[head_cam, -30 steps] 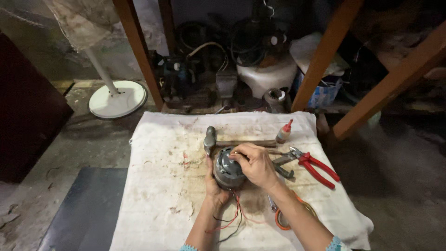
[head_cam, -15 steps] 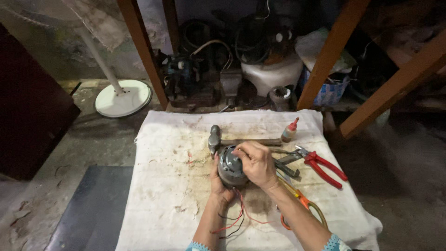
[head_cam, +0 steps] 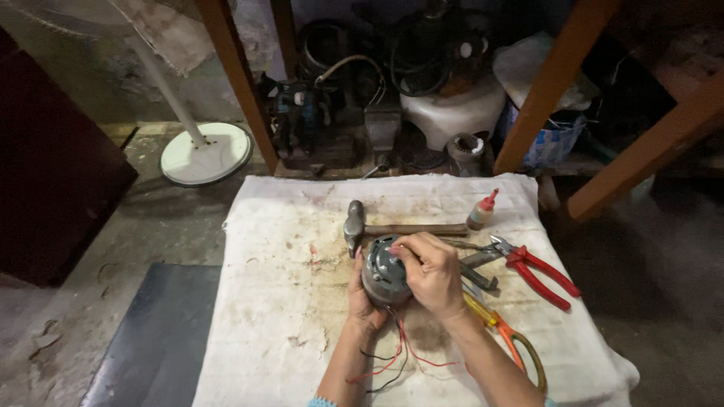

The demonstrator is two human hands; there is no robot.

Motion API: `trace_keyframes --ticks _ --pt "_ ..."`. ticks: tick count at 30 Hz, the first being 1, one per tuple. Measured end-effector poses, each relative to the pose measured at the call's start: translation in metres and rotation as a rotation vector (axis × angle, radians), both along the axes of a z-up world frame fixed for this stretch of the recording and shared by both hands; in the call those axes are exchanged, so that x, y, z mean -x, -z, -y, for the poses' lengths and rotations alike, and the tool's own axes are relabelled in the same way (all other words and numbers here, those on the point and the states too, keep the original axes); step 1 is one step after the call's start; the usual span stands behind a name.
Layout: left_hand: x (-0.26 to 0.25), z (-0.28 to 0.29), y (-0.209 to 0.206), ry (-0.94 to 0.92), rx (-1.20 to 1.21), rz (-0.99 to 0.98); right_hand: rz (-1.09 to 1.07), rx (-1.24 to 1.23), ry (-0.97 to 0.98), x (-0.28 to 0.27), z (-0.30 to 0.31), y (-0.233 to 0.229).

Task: The person is repairing a small electric motor on a white cloth placed on the floor. They use a hammer to tap the motor casing and a screwdriver to adjust internal components while holding the motor with their other hand.

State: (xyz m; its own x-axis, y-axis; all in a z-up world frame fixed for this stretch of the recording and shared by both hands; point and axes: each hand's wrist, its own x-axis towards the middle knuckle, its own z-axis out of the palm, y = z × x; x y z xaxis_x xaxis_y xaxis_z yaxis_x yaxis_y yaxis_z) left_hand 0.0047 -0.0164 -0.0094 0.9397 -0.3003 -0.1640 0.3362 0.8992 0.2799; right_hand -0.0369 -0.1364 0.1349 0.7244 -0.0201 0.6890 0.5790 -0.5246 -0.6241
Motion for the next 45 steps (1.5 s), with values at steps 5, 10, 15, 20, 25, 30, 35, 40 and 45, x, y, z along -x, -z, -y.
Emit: trace_keyframes --ticks 5,10,15,20,25,30,35,40,45 --pt "-0.001 0.0 0.0 -0.019 0.042 -0.009 -0.016 0.0 -0.055 -0.006 0.005 0.01" --pt "0.002 -0.001 -0.009 0.011 0.034 -0.105 -0.056 -0.046 -0.064 -0.009 0.001 0.018" --pt "0.001 0.0 -0.015 0.052 0.084 -0.134 -0.055 -0.104 -0.09 -0.007 -0.001 0.018" --pt "-0.004 0.0 -0.013 0.11 0.089 -0.153 -0.078 -0.141 -0.126 -0.007 0.001 0.026" --pt "-0.007 -0.001 -0.018 0.118 0.059 -0.148 -0.137 -0.27 -0.132 -0.022 -0.004 0.04" --pt "-0.005 -0.001 -0.02 0.125 0.064 -0.148 -0.082 -0.204 -0.035 -0.023 -0.014 0.035" --pt "-0.002 0.001 -0.022 0.213 0.135 -0.132 -0.005 -0.193 -0.062 -0.011 -0.008 0.023" --pt "0.001 0.003 -0.018 0.206 0.019 -0.11 -0.032 -0.255 -0.036 0.0 0.004 0.023" --pt "-0.002 0.005 -0.016 0.169 -0.046 -0.071 -0.007 -0.27 -0.053 0.001 0.005 0.024"
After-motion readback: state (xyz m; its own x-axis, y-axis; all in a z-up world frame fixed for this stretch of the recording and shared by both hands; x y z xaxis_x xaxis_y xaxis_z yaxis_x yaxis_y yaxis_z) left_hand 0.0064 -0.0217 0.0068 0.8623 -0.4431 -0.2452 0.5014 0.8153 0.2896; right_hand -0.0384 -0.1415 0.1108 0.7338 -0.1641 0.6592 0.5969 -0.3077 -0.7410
